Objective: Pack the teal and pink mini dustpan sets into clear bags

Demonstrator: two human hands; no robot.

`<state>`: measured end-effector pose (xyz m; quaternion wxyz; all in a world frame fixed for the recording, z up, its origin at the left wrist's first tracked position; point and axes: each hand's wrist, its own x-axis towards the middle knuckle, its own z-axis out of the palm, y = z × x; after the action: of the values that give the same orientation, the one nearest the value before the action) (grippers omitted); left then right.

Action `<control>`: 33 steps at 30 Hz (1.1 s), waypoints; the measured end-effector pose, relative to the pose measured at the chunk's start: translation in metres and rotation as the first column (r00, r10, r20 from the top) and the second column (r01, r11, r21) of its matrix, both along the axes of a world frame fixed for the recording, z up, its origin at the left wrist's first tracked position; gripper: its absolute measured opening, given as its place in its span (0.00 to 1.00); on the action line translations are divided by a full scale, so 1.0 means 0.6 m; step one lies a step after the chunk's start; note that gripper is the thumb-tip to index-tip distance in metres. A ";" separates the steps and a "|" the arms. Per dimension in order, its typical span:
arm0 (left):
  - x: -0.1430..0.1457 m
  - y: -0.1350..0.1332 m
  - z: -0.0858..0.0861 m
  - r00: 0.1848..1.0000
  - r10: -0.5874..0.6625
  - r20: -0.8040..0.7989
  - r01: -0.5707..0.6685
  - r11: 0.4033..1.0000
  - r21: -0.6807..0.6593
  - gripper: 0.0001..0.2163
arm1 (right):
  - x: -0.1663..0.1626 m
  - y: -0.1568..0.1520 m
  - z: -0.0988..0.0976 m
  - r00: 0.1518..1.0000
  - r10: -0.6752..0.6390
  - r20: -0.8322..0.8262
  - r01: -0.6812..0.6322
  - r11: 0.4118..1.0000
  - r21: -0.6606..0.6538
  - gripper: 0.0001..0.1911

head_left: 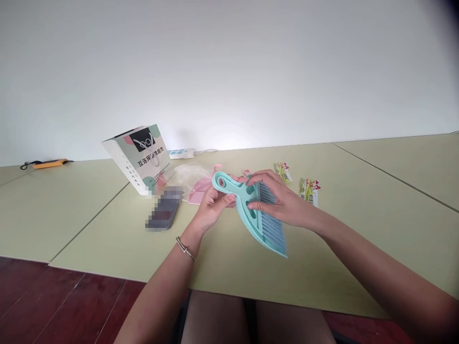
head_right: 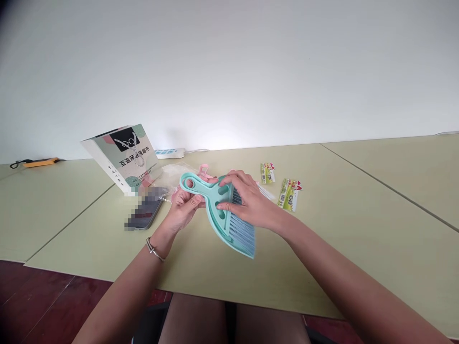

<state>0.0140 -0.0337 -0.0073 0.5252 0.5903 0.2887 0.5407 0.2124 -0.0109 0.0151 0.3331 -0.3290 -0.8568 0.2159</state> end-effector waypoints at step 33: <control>0.006 -0.003 0.009 0.989 0.121 -0.083 -0.118 0.992 0.038 0.21 | -0.004 0.001 0.013 0.989 0.020 0.145 -0.009 0.997 -0.075 0.41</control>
<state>0.0174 -0.0357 -0.0019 0.4693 0.6029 0.3369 0.5502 0.2098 -0.0101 0.0228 0.2556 -0.3497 -0.8727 0.2252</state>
